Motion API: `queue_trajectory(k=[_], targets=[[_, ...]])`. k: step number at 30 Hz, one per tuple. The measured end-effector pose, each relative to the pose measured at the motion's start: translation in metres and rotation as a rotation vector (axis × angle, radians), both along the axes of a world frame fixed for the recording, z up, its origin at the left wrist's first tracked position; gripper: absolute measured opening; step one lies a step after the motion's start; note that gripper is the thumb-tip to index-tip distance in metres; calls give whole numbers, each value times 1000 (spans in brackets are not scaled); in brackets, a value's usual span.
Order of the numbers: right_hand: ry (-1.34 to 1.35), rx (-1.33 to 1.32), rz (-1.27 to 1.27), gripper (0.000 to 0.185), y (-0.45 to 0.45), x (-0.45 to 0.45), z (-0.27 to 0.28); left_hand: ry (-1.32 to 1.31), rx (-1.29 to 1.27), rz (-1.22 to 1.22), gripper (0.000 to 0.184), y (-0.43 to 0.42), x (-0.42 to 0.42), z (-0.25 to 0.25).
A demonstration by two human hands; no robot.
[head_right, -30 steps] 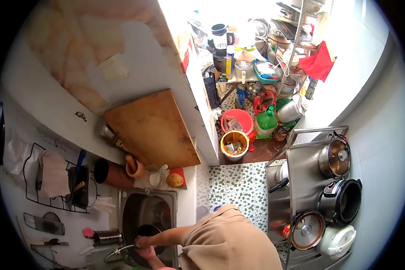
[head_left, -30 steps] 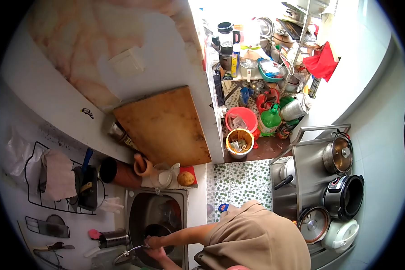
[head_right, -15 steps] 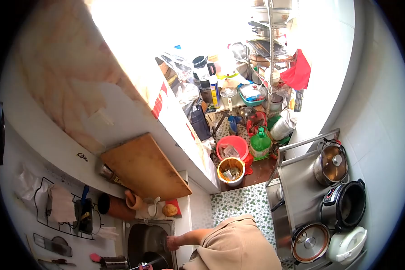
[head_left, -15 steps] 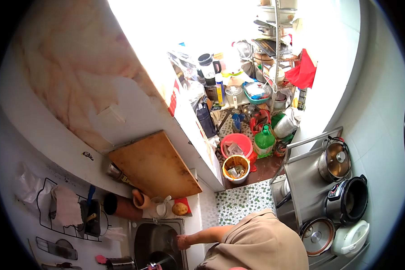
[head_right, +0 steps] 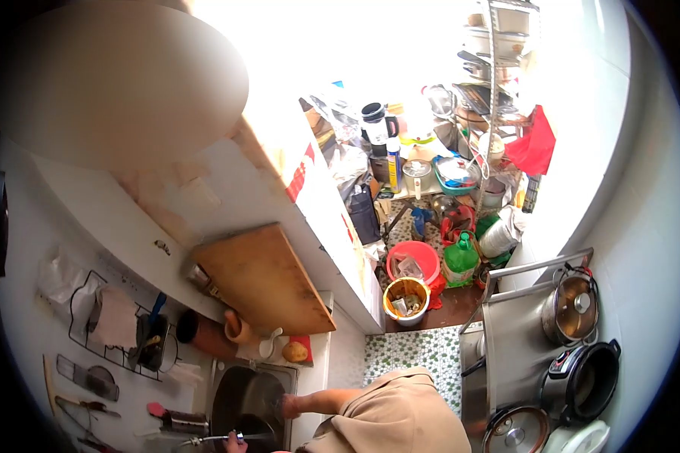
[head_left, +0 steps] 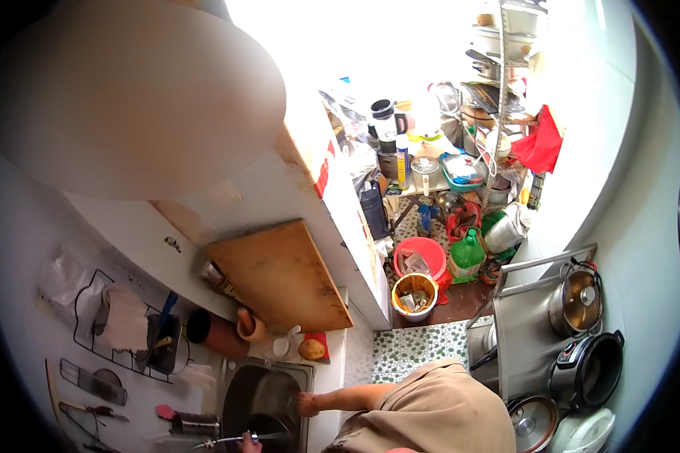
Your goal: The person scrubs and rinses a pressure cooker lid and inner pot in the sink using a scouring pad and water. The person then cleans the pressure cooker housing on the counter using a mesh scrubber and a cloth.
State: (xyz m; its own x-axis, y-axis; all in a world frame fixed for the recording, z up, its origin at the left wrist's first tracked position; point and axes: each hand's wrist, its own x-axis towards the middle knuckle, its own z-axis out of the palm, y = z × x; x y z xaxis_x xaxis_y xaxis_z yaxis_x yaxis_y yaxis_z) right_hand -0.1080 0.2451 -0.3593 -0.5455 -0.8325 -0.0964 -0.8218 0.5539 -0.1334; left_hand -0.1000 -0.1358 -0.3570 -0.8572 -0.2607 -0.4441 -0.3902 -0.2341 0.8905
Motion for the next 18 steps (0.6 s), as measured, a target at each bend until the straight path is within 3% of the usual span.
queue_trajectory(k=[2,4,6,10,12,13,14,15,18], targets=[[-54,95,22,19,1,4,7,-53,-58,-30,31,6,-1,-4],[-74,34,-138,19,-4,3,-2,-103,-243,116,60,22,6,-7],[-239,101,-178,18,-12,0,1,-39,-124,52,76,15,7,-13],[-293,38,-207,23,-35,2,-21,-151,-237,118,74,39,24,20],[-357,31,-177,18,-49,-2,-26,-170,-159,128,74,41,29,24],[-350,18,-170,17,-59,-1,-32,-112,-87,20,74,45,34,39],[-274,-33,-135,15,-62,-5,-37,40,41,-62,71,52,38,51],[-159,-111,-82,15,-68,-4,-45,45,45,42,63,62,43,57],[164,-388,80,15,-97,-13,-68,37,68,34,66,76,46,83]])
